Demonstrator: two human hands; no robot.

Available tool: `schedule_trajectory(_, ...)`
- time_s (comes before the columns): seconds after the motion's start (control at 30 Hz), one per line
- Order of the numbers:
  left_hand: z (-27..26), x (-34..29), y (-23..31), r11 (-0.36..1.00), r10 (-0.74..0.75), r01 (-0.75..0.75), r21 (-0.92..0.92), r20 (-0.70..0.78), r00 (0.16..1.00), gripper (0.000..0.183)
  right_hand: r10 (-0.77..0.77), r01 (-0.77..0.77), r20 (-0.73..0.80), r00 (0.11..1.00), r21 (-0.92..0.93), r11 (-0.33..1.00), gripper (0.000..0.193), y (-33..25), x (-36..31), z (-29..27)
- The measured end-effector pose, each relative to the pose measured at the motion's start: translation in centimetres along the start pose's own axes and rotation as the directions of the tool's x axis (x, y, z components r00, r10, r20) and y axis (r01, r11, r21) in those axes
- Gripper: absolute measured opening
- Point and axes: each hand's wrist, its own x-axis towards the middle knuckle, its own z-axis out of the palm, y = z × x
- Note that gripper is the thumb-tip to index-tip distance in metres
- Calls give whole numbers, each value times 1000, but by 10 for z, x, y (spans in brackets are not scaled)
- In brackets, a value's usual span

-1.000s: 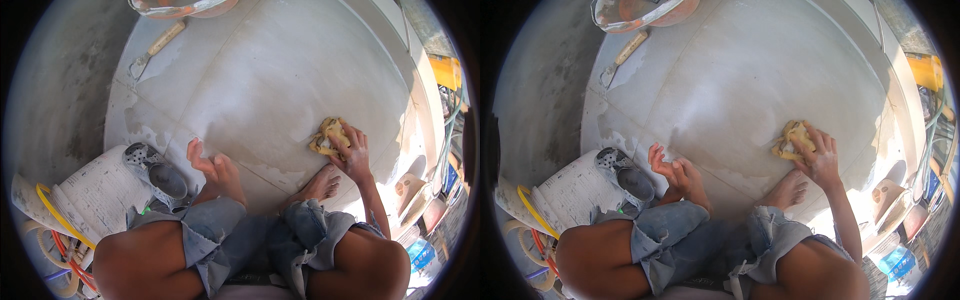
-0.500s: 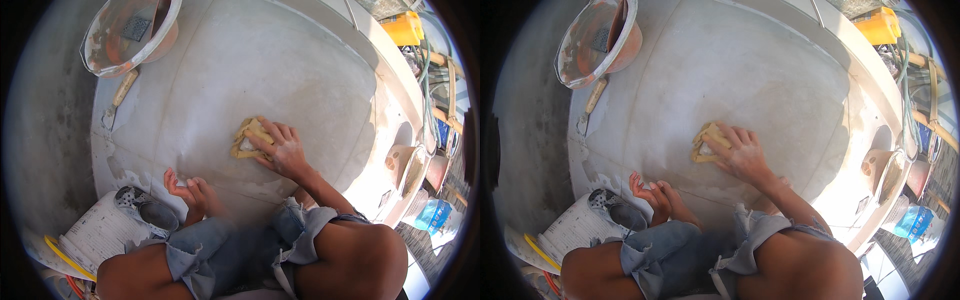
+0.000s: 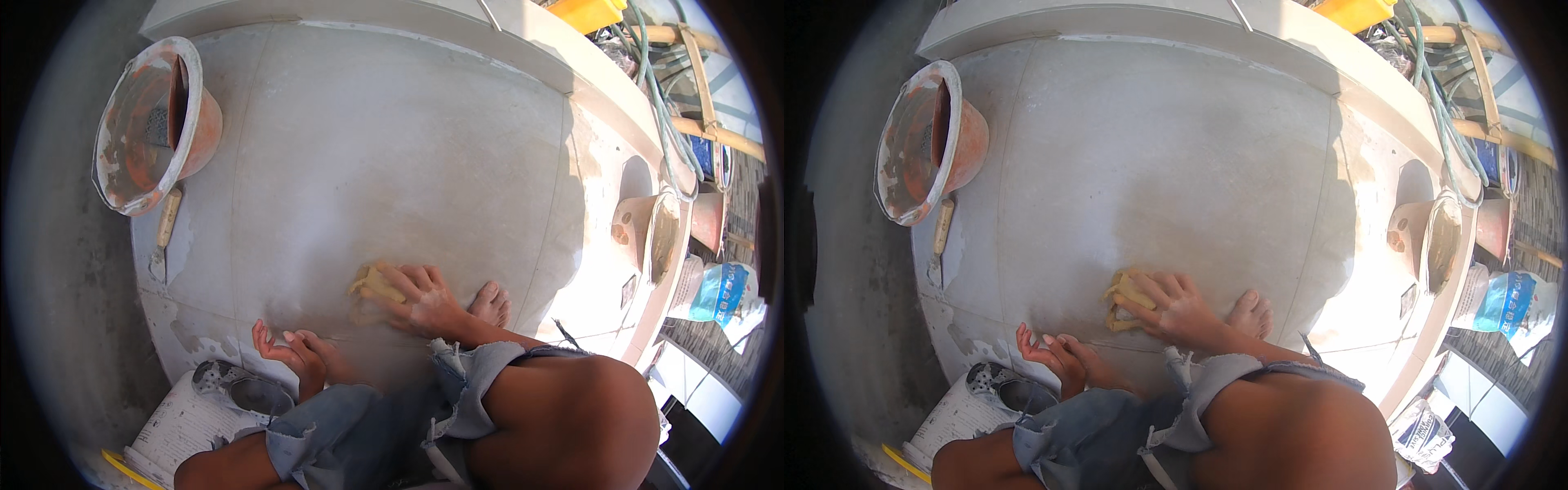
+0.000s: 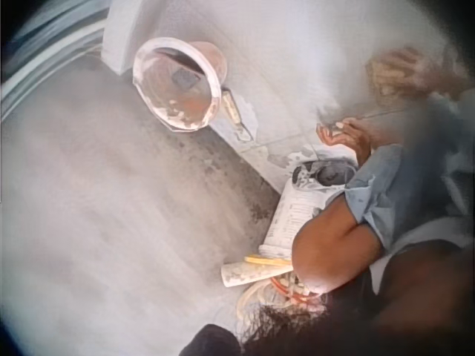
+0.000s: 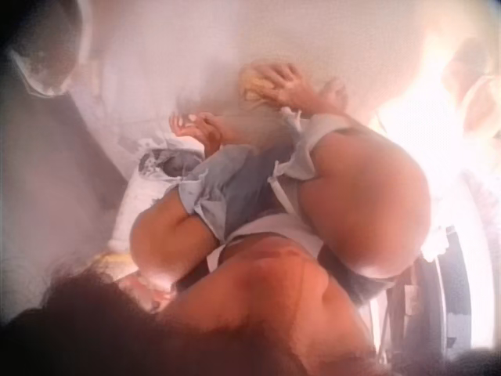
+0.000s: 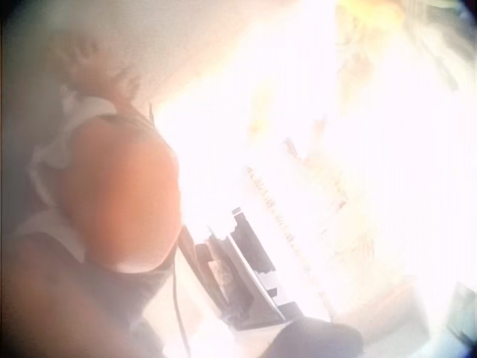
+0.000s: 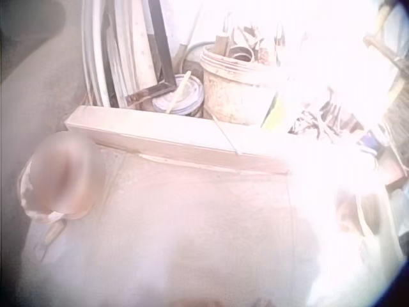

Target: The person scrapes grout residue from tiled floor joints using a small hand tool, then wipes the surface with a yellow sponge. They repeatedly dip the sponge into a bucket of water to rinse it and continue cleaning the floor area.

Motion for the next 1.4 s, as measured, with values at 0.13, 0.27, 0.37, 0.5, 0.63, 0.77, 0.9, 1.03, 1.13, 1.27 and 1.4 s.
schedule_trajectory(0.13, -2, 11, -2, 999, 38, -38, 23, -11, 999, 41, 238, -248, -87, 967, -140, 959, 75, 79, -15, -55)
schedule_trajectory(0.27, 11, 6, 4, 999, 53, -52, -13, 33, 998, 42, 621, -793, -563, 545, -107, 600, 68, 219, -25, -134)
schedule_trajectory(0.37, 2, 12, 1, 997, 67, -67, 37, 17, 998, 43, 659, -906, -674, 334, -37, 422, 67, 236, 0, -113)
schedule_trajectory(0.5, 3, 16, -1, 997, 53, -53, 62, -8, 999, 43, 498, -555, -430, 753, -11, 831, 68, 96, 20, -39)
schedule_trajectory(0.63, 13, 12, 3, 997, 52, -52, 62, 5, 999, 44, 184, -200, -225, 957, -46, 979, 71, 66, 17, -22)
schedule_trajectory(0.77, 6, 14, 5, 995, 61, -59, 81, -17, 998, 45, 339, -393, -385, 859, -70, 917, 66, 163, 69, -71)
schedule_trajectory(0.9, 9, 17, 6, 995, 67, -67, 72, -4, 998, 46, 678, -833, -607, 415, 46, 552, 66, 272, 51, -135)
schedule_trajectory(1.03, 10, 21, 9, 995, 76, -76, 62, 4, 997, 46, 697, -917, -711, -98, 335, 214, 74, 312, -14, -154)
schedule_trajectory(1.13, 12, 22, 9, 996, 61, -61, 70, -2, 998, 47, 708, -936, -703, -66, 289, 200, 73, 297, 23, -140)
schedule_trajectory(1.27, 17, 21, 10, 993, 81, -80, 87, -9, 997, 48, 618, -791, -648, 446, 37, 610, 65, 208, 110, -85)
schedule_trajectory(1.4, 19, 23, 11, 990, 83, -81, 114, -18, 996, 49, 365, -426, -394, 843, -74, 902, 69, 141, 85, -50)
